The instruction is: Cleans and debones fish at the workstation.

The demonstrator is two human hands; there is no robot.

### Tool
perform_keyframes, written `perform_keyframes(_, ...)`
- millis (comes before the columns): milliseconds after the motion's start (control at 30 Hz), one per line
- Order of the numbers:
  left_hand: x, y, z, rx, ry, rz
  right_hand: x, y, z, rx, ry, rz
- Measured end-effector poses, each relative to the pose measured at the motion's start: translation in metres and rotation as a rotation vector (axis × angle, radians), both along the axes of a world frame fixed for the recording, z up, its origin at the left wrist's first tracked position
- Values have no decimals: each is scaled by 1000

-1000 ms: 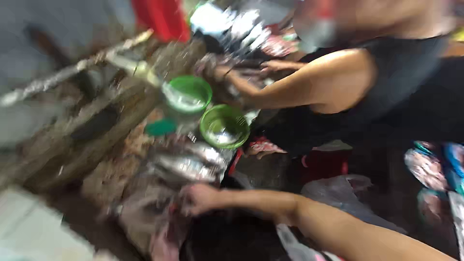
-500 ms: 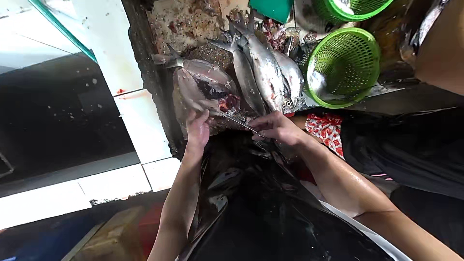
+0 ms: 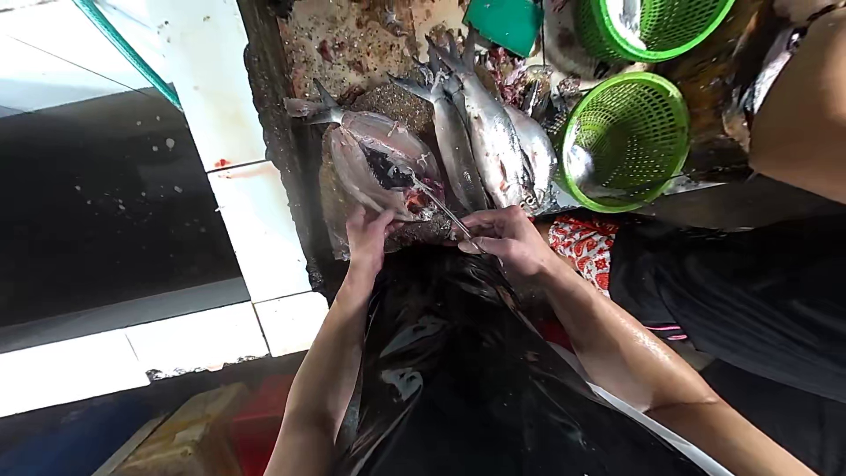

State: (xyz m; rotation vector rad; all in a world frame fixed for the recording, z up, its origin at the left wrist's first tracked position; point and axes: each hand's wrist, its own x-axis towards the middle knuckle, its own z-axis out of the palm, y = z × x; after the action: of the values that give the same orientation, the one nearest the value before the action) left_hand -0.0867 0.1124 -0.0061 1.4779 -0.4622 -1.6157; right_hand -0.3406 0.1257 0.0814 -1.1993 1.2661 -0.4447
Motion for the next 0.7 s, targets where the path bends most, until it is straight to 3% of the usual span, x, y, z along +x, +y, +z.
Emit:
perform_keyframes(67, -5, 6, 6, 24, -76, -71, -5, 2, -1, 86, -53, 2)
perform_keyframes(267, -11, 6, 3, 9, -86, -34, -8, 3, 3, 322, -161, 23)
perform_keyframes(533, -7, 12, -3, -68, -151, -59, 0, 4, -9, 398, -148, -19)
perform_keyframes(600, 6, 22, -2, -77, -200, -57, 15, 13, -8, 459, -155, -77)
perform_keyframes(700, -13, 14, 4, -145, -209, -58, 11, 14, 4, 423, -149, -197)
